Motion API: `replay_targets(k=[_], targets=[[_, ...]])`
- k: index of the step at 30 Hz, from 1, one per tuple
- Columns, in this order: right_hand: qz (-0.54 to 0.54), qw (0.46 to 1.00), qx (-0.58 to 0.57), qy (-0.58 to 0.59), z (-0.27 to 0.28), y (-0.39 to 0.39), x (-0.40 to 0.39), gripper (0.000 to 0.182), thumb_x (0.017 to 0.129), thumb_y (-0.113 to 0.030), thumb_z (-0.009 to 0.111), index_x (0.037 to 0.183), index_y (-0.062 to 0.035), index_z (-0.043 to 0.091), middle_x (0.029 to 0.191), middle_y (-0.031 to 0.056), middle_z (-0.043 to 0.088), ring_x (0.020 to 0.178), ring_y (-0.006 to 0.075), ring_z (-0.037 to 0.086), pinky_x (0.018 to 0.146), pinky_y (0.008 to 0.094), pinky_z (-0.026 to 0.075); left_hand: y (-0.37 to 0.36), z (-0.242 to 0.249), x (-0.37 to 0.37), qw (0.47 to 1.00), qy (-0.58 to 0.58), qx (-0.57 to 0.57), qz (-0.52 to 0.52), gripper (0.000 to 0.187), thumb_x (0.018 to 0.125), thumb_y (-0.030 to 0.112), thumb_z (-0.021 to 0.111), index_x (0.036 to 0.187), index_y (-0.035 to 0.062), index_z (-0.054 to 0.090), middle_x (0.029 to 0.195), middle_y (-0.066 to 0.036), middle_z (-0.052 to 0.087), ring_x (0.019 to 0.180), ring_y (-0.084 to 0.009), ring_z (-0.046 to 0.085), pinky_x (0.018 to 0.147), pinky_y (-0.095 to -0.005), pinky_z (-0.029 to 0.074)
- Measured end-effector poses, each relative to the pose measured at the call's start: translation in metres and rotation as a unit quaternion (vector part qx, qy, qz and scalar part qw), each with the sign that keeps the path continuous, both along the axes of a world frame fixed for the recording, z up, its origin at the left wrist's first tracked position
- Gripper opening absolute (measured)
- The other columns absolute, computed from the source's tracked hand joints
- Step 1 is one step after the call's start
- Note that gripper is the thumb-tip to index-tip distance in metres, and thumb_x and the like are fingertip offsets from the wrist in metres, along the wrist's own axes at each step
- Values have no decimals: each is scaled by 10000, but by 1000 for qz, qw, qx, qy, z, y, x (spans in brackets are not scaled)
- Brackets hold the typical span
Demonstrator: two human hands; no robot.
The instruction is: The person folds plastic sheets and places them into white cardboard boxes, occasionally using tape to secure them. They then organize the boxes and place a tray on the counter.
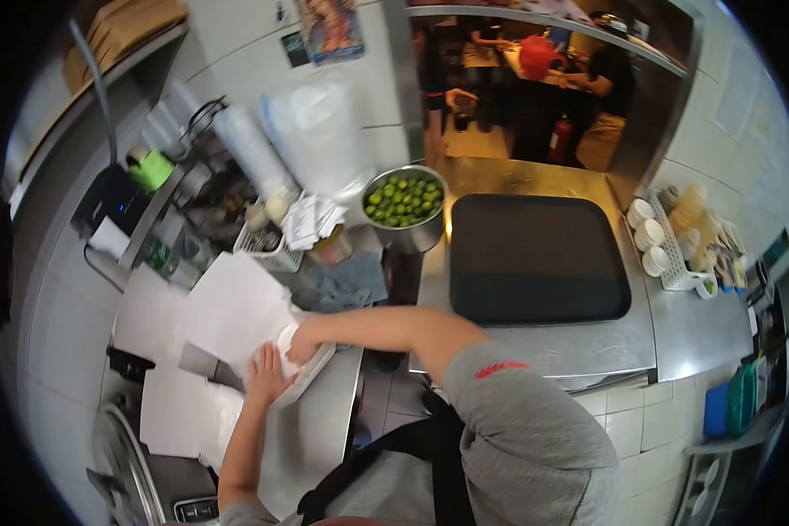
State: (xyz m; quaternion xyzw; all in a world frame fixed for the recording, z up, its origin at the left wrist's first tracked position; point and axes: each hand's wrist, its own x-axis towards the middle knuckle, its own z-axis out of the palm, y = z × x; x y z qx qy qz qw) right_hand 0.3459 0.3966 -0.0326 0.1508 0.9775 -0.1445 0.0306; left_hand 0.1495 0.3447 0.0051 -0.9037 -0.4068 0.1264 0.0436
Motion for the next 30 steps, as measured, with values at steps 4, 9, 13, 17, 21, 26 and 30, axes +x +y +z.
replay_targets(k=[4, 9, 13, 17, 21, 26, 30], targets=[[-235, 965, -93, -68, 81, -57, 9, 354, 858, -311, 476, 1099, -79, 593, 1074, 182, 607, 980, 333, 585, 861, 449, 441, -3, 12, 3, 998, 3, -53, 19, 930, 830, 657, 365, 1405, -43, 158, 1494, -195, 102, 1393, -317, 72, 1063, -559, 155], [-310, 878, 2, 365, 97, -130, 44, 272, 842, -190, 540, 1066, -39, 570, 1075, 160, 581, 970, 335, 566, 822, 418, 461, 31, -12, 12, 956, -186, -218, 59, 816, 890, 511, 398, 1403, -61, 121, 1482, -238, 81, 1384, -363, 37, 1079, -544, 138], [-321, 819, -49, 473, 68, -267, 84, 332, 878, -116, 507, 1204, -52, 497, 1200, 138, 516, 1092, 300, 522, 913, 366, 444, 69, -107, 5, 982, 35, 142, -122, 727, 901, 320, 430, 1401, -72, 78, 1473, -270, 40, 1377, -396, -3, 1087, -521, 149], [-436, 793, -112, 412, 41, -436, 182, 322, 878, -88, 499, 1199, -70, 519, 1198, 117, 535, 1103, 278, 529, 938, 359, 441, 63, -86, 14, 919, 277, 170, -225, 750, 802, 223, 544, 1376, -88, 174, 1434, -301, 152, 1323, -472, 161, 1032, -506, 304], [-715, 610, 33, 341, 41, -568, 295, 372, 737, 54, 541, 1091, -57, 561, 1088, 159, 574, 979, 332, 566, 814, 390, 487, 59, -72, 19, 607, 511, 479, -376, 728, 737, 207, 586, 1328, -98, 290, 1383, -311, 251, 1235, -500, 329, 978, -475, 398], [-822, 484, 213, 210, 35, -621, 359, 424, 774, -53, 546, 1186, 14, 472, 1184, 192, 494, 1094, 382, 460, 946, 431, 369, 60, -38, 28, 396, 726, 375, -419, 637, 889, 415, 298, 1379, 10, 283, 1442, -213, 242, 1334, -361, 229, 1079, -482, 165], [-814, 510, 250, 123, 22, -612, 357, 481, 782, -129, 555, 1230, 9, 445, 1232, 194, 465, 1140, 386, 434, 972, 448, 343, 85, -73, 31, 456, 743, 309, -380, 670, 899, 473, 258, 1370, -3, 297, 1422, -173, 294, 1311, -290, 280, 1064, -441, 214]])
